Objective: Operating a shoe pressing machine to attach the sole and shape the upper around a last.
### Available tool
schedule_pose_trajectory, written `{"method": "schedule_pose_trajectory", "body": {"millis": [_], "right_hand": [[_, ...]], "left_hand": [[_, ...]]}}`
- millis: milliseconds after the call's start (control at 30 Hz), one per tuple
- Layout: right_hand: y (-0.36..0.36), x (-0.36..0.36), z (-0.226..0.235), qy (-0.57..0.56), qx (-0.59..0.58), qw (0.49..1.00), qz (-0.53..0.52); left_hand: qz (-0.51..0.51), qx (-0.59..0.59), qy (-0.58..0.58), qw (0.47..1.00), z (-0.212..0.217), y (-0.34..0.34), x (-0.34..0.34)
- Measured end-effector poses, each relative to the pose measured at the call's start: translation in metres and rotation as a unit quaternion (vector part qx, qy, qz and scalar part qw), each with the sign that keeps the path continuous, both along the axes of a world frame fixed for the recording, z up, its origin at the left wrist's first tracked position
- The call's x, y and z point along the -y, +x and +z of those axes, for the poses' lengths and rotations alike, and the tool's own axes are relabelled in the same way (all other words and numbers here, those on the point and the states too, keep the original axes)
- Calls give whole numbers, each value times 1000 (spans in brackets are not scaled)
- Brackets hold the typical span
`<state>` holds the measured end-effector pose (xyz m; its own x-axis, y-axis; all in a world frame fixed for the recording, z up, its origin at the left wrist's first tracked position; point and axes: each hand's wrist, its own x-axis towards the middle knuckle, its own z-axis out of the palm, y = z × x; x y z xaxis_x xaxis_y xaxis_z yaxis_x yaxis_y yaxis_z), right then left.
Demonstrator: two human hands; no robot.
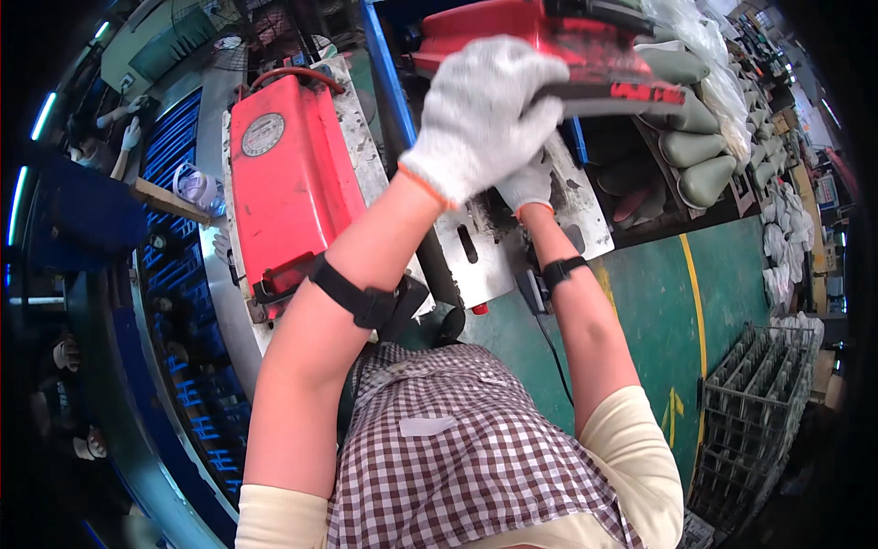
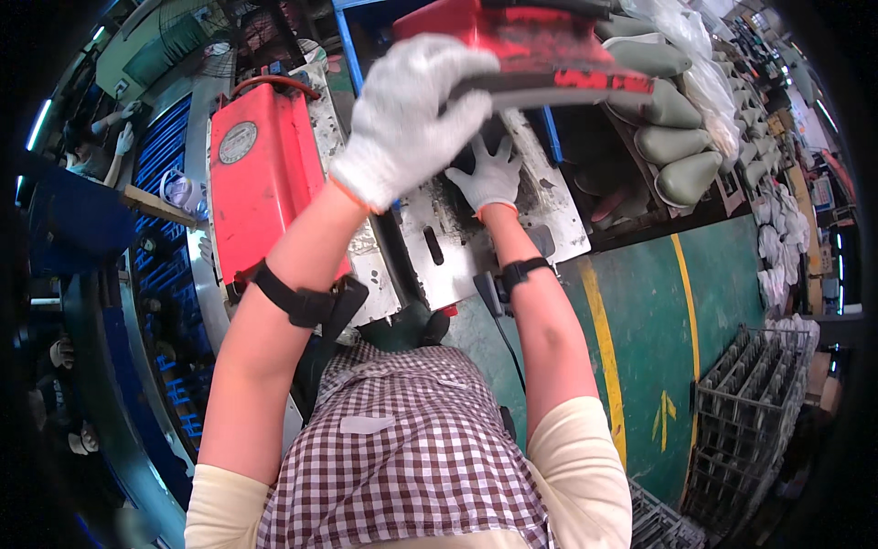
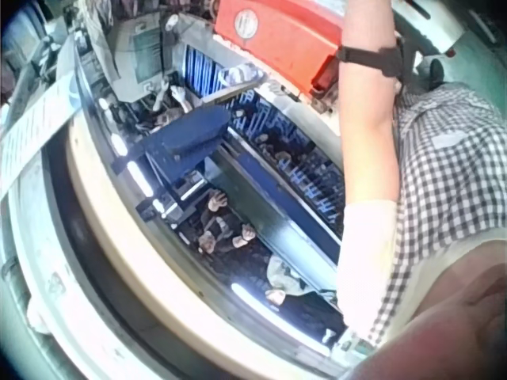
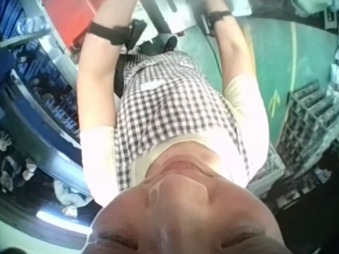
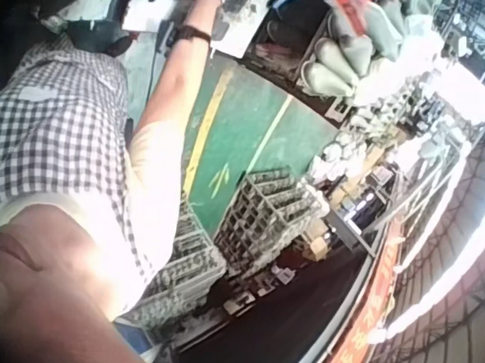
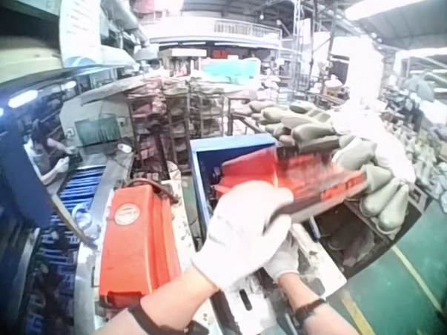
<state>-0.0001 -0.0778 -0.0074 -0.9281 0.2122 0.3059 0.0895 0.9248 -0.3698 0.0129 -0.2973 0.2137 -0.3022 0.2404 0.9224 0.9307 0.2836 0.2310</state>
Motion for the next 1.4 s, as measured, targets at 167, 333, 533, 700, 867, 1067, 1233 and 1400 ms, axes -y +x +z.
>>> {"method": "schedule_pose_trajectory", "body": {"millis": [167, 333, 533, 700, 867, 1067, 1233, 1400], "right_hand": [[-16, -4, 36, -101, 60, 992, -43], [26, 19, 82, -542, 137, 821, -115], [154, 72, 86, -784, 184, 584, 103], [203, 127, 40, -797, 259, 494, 232], [231, 184, 2, -829, 402, 349, 170], [236, 252, -4, -841, 455, 272, 106], [256, 253, -41, -802, 538, 49, 254], [274, 276, -21, -848, 525, 38, 65]], "left_hand": [[3, 51, 19, 999, 45, -23, 19], [-54, 147, 57, 986, 34, -14, 47], [-79, 486, 243, 836, -76, 27, 140], [-173, 601, 378, 683, -146, 80, 206], [-389, 542, 464, 583, -138, 148, 257], [-336, 547, 521, 562, -147, 198, 302], [-332, 511, 585, 535, -174, 216, 320], [-79, 541, 609, 574, -203, 222, 338]]}}
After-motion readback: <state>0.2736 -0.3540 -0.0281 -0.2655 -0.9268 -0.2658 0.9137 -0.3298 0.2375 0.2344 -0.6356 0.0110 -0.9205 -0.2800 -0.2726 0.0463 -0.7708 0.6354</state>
